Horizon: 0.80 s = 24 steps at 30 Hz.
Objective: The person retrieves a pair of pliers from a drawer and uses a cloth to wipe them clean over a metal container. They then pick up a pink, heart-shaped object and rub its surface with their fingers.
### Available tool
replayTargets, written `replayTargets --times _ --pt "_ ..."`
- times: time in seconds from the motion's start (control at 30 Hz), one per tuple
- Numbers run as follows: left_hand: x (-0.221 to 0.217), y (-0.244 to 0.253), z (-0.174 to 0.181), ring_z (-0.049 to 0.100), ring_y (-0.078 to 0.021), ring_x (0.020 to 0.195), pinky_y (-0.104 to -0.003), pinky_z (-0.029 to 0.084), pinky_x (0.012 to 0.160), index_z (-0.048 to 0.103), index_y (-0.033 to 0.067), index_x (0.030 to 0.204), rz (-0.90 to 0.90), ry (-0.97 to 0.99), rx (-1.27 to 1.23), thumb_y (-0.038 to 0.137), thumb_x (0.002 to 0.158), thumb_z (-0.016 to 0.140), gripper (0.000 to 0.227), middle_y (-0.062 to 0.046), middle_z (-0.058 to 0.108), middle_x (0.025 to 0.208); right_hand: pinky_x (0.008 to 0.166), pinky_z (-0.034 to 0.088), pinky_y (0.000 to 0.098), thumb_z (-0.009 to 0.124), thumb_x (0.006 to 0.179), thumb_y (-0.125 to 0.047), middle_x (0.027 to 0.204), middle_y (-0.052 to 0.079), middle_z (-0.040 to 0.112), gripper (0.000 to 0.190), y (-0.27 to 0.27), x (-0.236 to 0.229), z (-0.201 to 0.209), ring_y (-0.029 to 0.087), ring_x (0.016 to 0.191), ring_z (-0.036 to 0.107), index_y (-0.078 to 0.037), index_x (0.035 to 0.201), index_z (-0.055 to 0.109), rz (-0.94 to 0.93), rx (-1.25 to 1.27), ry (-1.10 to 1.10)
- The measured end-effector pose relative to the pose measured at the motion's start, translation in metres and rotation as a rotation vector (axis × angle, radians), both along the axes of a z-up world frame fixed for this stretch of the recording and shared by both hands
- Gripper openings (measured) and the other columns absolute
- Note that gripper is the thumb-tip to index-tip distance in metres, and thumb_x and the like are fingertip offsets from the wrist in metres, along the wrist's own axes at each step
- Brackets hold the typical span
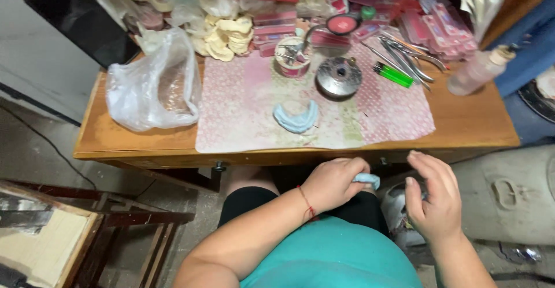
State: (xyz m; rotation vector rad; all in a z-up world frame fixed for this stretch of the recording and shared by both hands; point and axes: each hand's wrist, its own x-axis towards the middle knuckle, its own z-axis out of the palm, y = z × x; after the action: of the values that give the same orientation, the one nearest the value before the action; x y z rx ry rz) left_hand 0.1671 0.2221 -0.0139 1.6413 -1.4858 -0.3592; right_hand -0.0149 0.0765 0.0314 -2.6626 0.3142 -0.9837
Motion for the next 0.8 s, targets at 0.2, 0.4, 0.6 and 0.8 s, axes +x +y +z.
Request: replayTargets --times 0.2,0.4,0.6,0.8 --pt "0.053 0.089 0.073 0.070 -0.0236 0.094 -0.034 0.050 0.084 0.063 0.0157 0.109 0.017 0.121 0.001 0.025 0.095 0.072 0.019 -0.002 0.072 0.101 0.098 0.054 0.0410 0.066 0.098 -0.003 0.118 0.016 0.070 0.024 0.028 0.105 0.041 0.032 0.104 0.070 -0.003 0.122 0.071 0.237 0.020 -0.034" --pt "0.112 0.184 0.096 0.074 -0.0138 0.099 -0.027 0.054 0.088 0.067 0.0171 0.119 0.500 0.383 0.091 0.030 0.084 0.082 0.040 0.001 0.077 0.112 0.081 0.056 0.0461 0.080 0.088 -0.023 0.121 0.013 0.058 0.050 0.052 0.181 0.053 0.032 0.104 0.066 -0.011 0.134 0.067 0.190 0.067 0.260" --pt "0.141 0.213 0.091 0.068 -0.0150 0.094 -0.028 0.055 0.087 0.051 0.0051 0.138 0.578 0.809 -0.115 -0.002 0.082 0.079 0.063 -0.011 0.071 0.108 0.084 0.055 0.0407 0.076 0.093 -0.023 0.112 0.012 0.063 0.026 0.083 0.228 0.056 0.031 0.103 0.067 -0.011 0.116 0.072 0.281 0.167 0.227" --pt "0.156 0.203 0.099 0.066 -0.0165 0.095 -0.030 0.053 0.091 0.042 0.0071 0.146 0.457 0.915 -0.114 -0.013 0.080 0.076 0.076 -0.013 0.068 0.110 0.077 0.055 0.0423 0.075 0.091 -0.010 0.115 0.013 0.060 0.034 0.096 0.250 0.046 0.032 0.100 0.066 -0.009 0.124 0.068 0.313 0.181 0.143"
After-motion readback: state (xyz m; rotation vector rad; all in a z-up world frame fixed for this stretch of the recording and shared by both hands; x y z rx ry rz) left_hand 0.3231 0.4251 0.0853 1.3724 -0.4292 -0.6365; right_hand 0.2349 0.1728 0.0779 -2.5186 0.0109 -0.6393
